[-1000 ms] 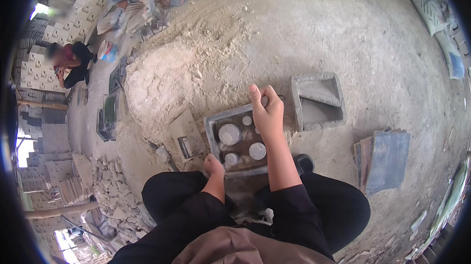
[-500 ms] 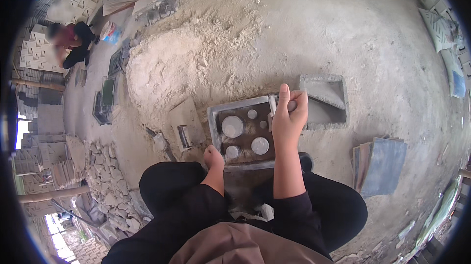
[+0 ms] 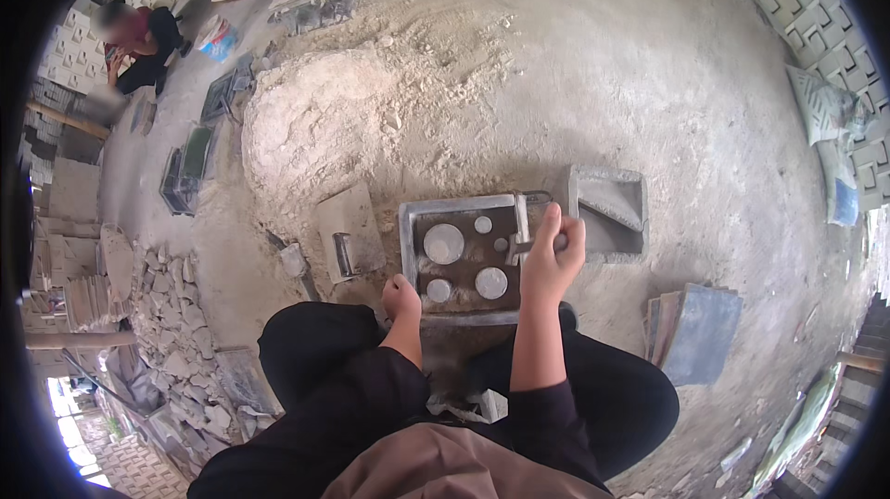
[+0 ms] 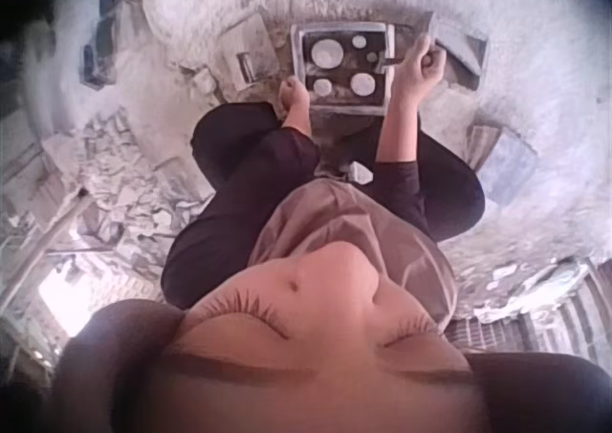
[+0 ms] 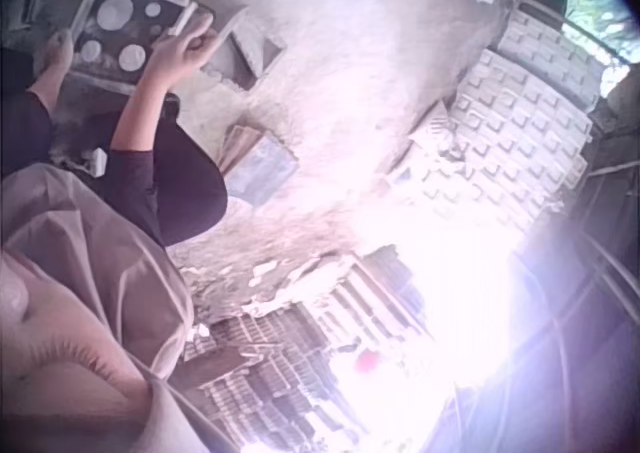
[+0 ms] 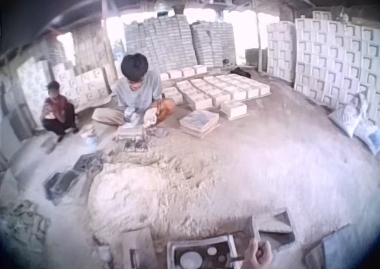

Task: The person cleans and levels material inside a square tile mold using a small metal scraper.

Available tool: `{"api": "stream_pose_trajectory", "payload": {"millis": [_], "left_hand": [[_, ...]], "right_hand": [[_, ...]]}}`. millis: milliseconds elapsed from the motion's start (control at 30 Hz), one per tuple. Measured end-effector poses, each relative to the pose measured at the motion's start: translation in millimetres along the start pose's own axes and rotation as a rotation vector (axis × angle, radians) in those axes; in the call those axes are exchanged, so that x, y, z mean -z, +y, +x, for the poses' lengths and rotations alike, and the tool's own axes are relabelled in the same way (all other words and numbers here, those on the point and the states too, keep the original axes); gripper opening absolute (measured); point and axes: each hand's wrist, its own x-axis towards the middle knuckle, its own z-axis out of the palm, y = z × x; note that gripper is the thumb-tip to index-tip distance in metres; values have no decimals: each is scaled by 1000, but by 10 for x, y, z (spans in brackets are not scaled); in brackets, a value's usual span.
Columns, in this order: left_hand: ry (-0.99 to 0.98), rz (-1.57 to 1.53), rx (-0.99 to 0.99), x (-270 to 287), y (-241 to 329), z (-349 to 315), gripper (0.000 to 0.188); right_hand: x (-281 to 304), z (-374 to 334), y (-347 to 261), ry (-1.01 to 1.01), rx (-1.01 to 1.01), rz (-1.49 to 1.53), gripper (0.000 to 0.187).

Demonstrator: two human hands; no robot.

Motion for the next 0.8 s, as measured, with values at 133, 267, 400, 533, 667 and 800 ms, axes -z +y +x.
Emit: {"api": "stream_pose_trajectory", "payload": {"millis": [133, 267, 400, 533, 667, 800], "left_hand": [[-25, 37, -34, 3, -13, 0, 39], [-29, 10, 14, 34, 50, -36, 38], [-41, 24, 21, 60, -13, 27, 36], [-46, 28, 9, 54, -10, -4, 36], [-33, 11, 40, 37, 9, -22, 35], [-76, 4, 43, 67, 6, -2, 35]], "right_hand": [[-77, -150, -71, 68, 170, -36, 29], [6, -303, -53, -20, 7, 8, 34], [-59, -462, -295, 67, 29, 55, 30], [-92, -495, -216, 147, 37, 41, 28], [116, -424, 151, -64, 44, 132, 31], [335, -220, 102, -586, 61, 218, 33]]}}
